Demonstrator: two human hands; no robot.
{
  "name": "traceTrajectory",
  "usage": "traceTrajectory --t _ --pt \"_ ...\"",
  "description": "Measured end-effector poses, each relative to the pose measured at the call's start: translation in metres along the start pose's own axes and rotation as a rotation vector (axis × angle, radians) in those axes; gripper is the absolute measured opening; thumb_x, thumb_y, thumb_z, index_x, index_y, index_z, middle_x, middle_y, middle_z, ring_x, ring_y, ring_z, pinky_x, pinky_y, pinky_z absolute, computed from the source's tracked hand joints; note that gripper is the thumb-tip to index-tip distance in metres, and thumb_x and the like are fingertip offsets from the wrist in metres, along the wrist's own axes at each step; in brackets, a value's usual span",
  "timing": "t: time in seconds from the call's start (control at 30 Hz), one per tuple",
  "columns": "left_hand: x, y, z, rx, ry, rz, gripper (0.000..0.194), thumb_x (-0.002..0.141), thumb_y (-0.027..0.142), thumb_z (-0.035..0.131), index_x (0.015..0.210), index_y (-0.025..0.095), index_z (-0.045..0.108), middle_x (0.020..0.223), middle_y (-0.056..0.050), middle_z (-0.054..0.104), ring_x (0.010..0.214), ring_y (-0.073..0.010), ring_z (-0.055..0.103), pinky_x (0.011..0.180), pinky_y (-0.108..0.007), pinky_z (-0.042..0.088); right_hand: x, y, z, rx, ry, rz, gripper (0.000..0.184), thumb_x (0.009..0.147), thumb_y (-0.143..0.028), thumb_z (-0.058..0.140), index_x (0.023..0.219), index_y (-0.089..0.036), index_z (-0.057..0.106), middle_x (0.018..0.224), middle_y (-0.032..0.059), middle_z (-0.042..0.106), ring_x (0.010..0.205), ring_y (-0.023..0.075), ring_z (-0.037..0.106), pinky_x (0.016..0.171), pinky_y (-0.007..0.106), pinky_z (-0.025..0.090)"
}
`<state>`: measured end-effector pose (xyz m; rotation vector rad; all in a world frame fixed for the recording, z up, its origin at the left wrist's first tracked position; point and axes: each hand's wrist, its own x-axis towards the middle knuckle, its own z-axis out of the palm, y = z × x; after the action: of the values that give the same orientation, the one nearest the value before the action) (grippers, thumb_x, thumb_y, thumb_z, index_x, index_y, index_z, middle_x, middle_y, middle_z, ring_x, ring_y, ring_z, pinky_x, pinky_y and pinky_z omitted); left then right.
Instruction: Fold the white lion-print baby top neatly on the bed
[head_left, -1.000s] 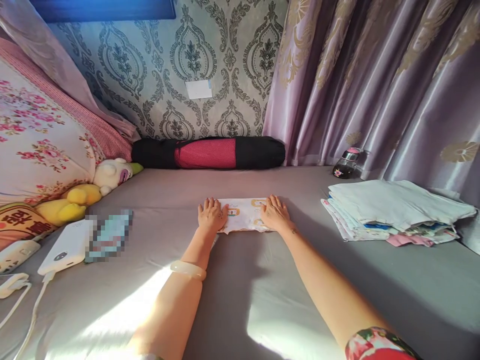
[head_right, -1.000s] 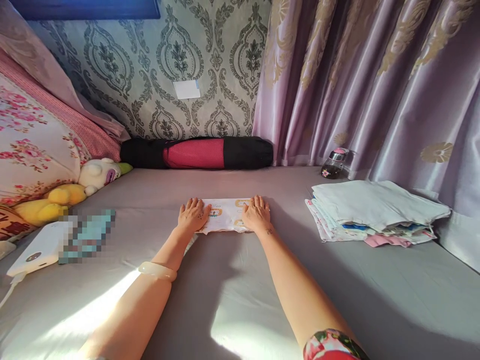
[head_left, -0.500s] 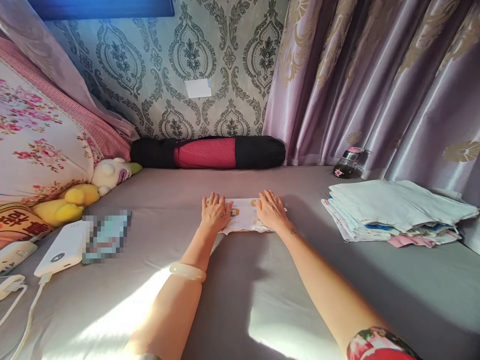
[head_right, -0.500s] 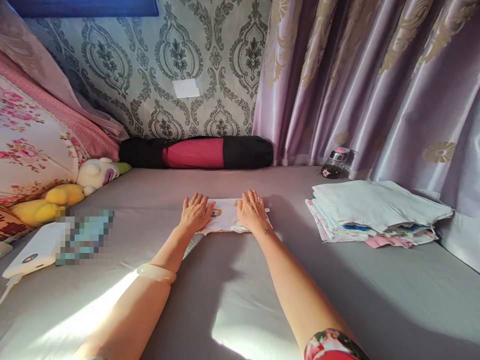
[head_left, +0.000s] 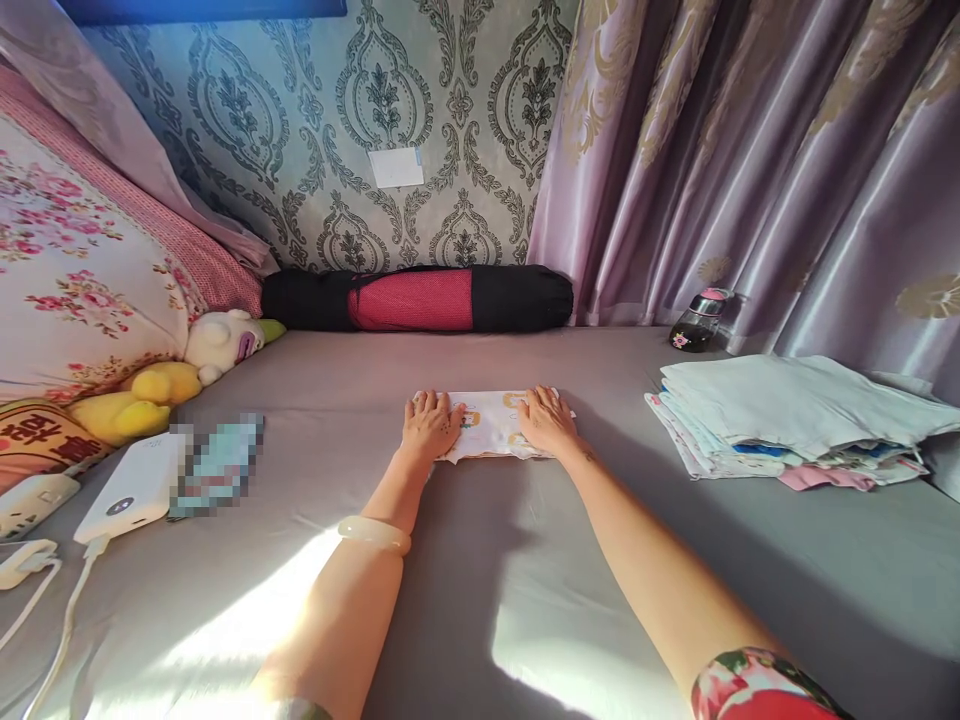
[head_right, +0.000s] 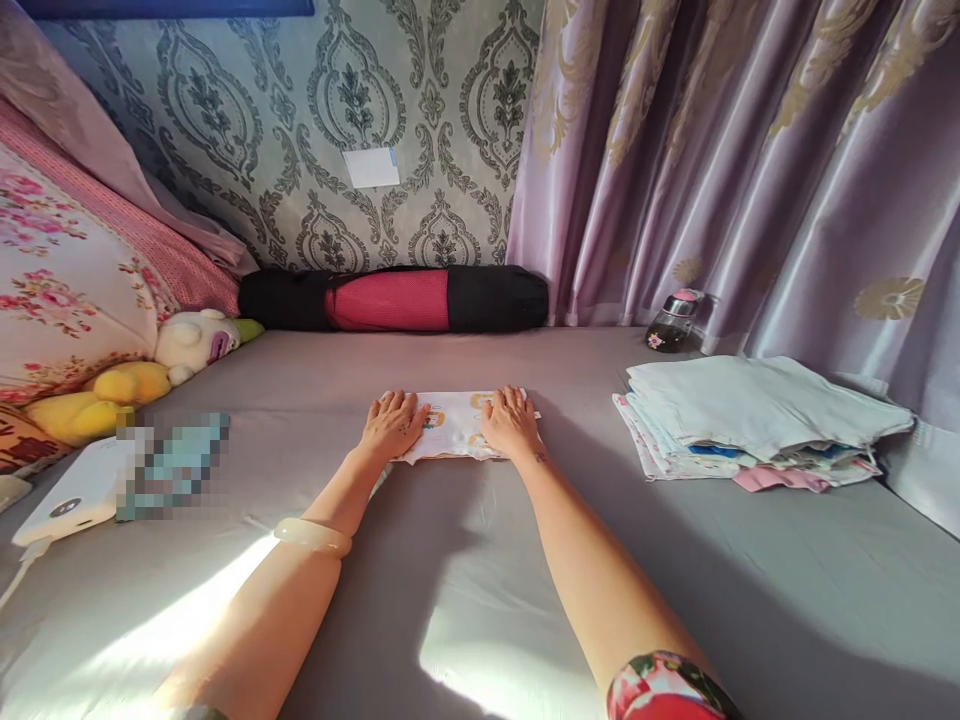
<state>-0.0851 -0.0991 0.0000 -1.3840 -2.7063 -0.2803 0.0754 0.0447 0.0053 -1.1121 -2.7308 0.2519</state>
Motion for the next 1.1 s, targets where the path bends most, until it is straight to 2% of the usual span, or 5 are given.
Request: traceTrajectory --t 0.3,0.53,0.8,0.93,1.1 --pt "-0.004 0.025 -0.002 -0.005 0.101 0.111 0.053 0.099 0.042 0.023 0.136 0.013 0.048 0.143 -0.018 0.048 0.139 -0.0299 0.035 0.117 -0.053 0.016 -0.008 -0.021 -0.013 -0.004 0.074 -0.082 0.049 0.100 -0.031 0.022 0.141 -0.013 0.042 0.153 0.0131 0.038 0.143 0.0247 0.028 0.115 0.048 0.016" --pt "-0.008 0.044 0.004 -0.052 -0.050 0.191 0.054 0.100 0.045 0.024 0.136 0.012 0.046 0.148 -0.018 0.043 0.141 -0.0309 0.034 0.115 -0.052 0.022 -0.010 -0.023 0.000 -0.014 0.041 -0.118 0.041 0.098 -0.025 0.028 0.131 -0.018 0.052 0.145 0.0114 0.048 0.135 0.0249 0.038 0.112 0.045 0.025" --pt "-0.009 0.043 0.006 -0.083 -0.032 0.173 0.052 0.099 0.044 0.029 0.138 0.012 0.045 0.148 -0.019 0.042 0.142 -0.0308 0.033 0.116 -0.052 0.021 -0.011 -0.025 -0.001 -0.024 0.044 -0.116 0.040 0.097 -0.024 0.029 0.129 -0.019 0.052 0.143 0.0109 0.049 0.134 0.0251 0.039 0.112 0.046 0.025" --pt "-0.008 0.041 0.004 -0.168 0.028 0.175 0.044 0.098 0.039 0.036 0.131 0.014 0.050 0.141 -0.017 0.051 0.136 -0.0292 0.041 0.114 -0.050 0.027 -0.012 -0.026 -0.002 -0.041 0.031 -0.109 0.043 0.097 -0.025 0.028 0.132 -0.015 0.051 0.145 0.0128 0.047 0.135 0.0267 0.038 0.112 0.047 0.025" --pt "0.002 0.023 -0.003 -0.425 0.245 0.100 0.035 0.095 0.027 0.041 0.124 0.017 0.056 0.124 -0.014 0.064 0.118 -0.0240 0.058 0.102 -0.038 0.042 -0.008 -0.040 -0.008 -0.092 0.020 -0.181 0.046 0.095 -0.022 0.028 0.134 -0.009 0.049 0.147 0.0175 0.044 0.137 0.0290 0.036 0.112 0.050 0.025"
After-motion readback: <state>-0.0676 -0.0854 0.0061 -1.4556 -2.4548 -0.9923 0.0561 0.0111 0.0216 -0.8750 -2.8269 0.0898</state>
